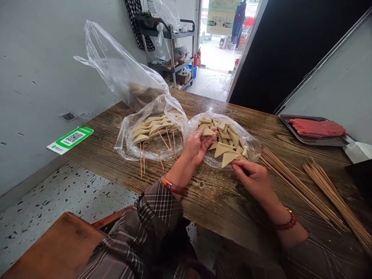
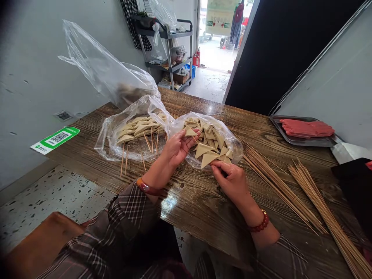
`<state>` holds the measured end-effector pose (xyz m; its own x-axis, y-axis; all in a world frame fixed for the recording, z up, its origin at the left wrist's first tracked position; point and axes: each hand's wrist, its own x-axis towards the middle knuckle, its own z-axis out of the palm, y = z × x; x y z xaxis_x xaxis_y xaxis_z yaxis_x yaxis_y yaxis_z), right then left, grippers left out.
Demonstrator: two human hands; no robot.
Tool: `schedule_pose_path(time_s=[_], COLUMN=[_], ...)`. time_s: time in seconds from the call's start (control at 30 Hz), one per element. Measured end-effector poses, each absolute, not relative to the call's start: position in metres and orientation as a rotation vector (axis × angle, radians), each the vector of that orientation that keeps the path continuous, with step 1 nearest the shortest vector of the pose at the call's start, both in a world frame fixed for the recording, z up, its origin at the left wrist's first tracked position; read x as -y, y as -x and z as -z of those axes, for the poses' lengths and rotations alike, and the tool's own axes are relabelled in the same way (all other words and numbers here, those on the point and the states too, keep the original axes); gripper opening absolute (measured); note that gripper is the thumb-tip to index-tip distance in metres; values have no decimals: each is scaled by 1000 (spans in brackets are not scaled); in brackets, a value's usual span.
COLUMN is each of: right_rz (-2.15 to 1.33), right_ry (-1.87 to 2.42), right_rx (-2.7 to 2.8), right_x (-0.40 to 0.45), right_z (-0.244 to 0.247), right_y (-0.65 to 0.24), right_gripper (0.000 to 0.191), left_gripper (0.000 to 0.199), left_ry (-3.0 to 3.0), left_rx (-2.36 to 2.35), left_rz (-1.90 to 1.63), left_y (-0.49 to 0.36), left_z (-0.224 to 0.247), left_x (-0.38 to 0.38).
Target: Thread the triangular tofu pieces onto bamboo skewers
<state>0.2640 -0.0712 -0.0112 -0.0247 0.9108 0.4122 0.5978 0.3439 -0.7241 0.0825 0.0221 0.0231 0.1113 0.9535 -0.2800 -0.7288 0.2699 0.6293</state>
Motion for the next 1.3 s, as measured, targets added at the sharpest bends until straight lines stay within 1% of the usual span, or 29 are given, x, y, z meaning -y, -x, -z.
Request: schedule_pose_path(time_s=[0.67,1.1,1.3], right_rz=[-410,-401,-386], right_ry=[1364,1407,1393], right_rx=[1749,1713,1715], right_x=[69,68,70], right_z=[16,15,14], right_y=[-264,-264,-263], right_gripper=[19,20,20], left_gripper=[25,8,7], left_ry=[-427,-466,-454], left_rx=[-682,-697,-741], left_rz=[-1255,-1216,-1225], left_y=[-87,-84,-84], left_z=[-20,-17,-17], left_x=[-17,-19,-19])
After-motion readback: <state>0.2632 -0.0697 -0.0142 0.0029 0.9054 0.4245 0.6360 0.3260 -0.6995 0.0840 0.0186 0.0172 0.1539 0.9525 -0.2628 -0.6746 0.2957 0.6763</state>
